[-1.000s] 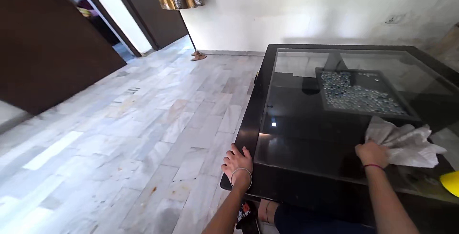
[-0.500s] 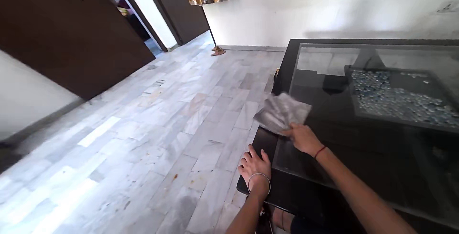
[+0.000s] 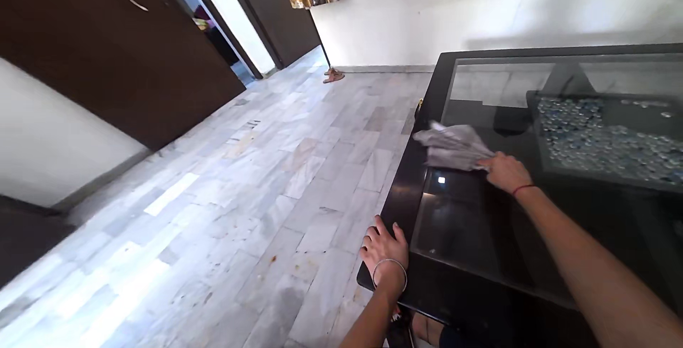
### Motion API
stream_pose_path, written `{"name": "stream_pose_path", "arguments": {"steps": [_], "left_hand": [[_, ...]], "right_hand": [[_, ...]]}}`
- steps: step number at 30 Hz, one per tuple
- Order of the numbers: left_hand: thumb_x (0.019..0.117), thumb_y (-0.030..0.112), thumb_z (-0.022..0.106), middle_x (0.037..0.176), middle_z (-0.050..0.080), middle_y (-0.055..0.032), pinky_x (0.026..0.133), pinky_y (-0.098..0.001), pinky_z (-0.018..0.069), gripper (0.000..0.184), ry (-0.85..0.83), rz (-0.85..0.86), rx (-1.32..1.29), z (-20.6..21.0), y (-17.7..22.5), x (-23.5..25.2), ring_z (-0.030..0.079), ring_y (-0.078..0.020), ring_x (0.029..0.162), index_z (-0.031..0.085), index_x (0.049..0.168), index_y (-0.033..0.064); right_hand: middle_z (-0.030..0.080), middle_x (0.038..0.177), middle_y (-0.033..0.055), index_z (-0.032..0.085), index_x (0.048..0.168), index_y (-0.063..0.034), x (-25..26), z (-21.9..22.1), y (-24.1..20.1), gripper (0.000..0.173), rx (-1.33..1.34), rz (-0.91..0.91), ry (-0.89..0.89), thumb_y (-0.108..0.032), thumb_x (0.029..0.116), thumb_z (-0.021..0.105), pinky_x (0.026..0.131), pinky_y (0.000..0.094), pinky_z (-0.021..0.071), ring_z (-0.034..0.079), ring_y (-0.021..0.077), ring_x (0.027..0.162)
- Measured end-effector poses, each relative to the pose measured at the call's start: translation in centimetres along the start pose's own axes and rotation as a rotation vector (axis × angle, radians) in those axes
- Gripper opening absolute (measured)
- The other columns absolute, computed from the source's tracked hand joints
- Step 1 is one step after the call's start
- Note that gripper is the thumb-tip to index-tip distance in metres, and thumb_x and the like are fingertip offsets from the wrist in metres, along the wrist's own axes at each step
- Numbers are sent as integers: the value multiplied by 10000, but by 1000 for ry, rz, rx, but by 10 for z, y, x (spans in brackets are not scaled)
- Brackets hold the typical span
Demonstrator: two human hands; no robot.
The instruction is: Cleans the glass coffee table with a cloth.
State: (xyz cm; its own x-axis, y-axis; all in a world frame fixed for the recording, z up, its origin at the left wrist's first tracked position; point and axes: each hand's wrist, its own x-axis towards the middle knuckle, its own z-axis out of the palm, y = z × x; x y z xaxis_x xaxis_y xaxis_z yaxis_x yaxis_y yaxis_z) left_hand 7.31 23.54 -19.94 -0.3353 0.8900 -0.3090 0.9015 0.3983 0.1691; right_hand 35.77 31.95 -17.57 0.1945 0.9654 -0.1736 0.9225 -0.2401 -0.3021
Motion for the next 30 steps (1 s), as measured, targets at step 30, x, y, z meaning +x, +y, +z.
{"name": "stream_pose_path", "arguments": {"steps": [30], "left_hand": [[1088,456,444,1675,290,-199,1189,-562,308,703,119,193,-239,1,-11,-7,361,-404,1501,205,1658,120]], "right_hand": [[350,1660,184,530,1534,-207,-196,34,-89,483,195,-312,-350,-311,1063,565,1182,616,306,340,427,1508]]}}
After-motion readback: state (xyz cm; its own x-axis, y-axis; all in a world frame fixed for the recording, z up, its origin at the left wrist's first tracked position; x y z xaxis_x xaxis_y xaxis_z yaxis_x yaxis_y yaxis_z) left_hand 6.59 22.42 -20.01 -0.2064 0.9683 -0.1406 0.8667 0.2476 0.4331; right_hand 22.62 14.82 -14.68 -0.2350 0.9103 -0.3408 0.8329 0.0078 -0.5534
